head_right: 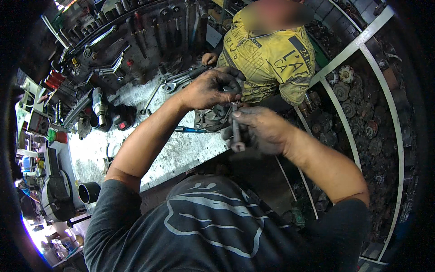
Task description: The person assembles mechanical parts on a workbench using a cordless impact wrench, wrenches, and a screwdriver. They tighten bolts on a cylindrical component, adjust parts by hand, and coordinate with a coworker who also works on the assembly.
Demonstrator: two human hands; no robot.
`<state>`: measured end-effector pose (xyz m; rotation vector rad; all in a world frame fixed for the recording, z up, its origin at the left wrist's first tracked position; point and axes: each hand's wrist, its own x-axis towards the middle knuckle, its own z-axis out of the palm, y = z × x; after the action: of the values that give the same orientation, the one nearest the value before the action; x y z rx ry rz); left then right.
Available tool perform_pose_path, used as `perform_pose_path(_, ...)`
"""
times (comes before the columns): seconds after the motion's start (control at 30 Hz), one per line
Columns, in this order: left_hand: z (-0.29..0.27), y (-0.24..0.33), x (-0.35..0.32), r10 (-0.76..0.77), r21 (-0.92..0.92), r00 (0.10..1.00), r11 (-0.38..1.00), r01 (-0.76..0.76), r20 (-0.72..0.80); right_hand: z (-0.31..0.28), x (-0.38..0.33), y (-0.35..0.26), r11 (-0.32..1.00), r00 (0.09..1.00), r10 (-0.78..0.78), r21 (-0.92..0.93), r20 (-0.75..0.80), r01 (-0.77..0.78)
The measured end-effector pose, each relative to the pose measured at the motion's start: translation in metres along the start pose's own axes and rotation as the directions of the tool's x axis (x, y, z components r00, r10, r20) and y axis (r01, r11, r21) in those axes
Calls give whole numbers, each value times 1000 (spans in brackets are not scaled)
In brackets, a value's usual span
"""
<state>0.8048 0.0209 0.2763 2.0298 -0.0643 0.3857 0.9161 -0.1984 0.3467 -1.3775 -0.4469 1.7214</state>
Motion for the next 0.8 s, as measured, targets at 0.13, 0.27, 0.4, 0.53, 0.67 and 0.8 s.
perform_pose_path(0.13, -1, -1, -1, 128, 118, 989, 986, -119, -70, 3, 10, 0, 1000, 998, 28, -4, 54, -28)
perform_pose_path(0.27, -1, 2, -1, 110, 90, 993, 990, -105, -48, -30, 2, -73, 108, 974, -162, -984, -157, -141)
perform_pose_path(0.4, 1, 3, -2, 131, 116, 987, 986, -120, -95, -32, -8, -83, -6, 982, -184, -998, -54, -56)
perform_pose_path(0.53, 7, 2, -2, 169, 70, 976, 984, -161, -137, -24, -12, -50, 692, 951, -145, -715, -274, -101)
perform_pose_path(0.67, 8, 2, 3, 76, -15, 993, 997, -77, -94, -33, -16, -57, 324, 932, -283, -937, -229, -132)
perform_pose_path(0.8, 6, 3, 2, 134, 55, 987, 990, -129, -89, -26, -20, -45, 558, 951, -176, -821, -255, -117)
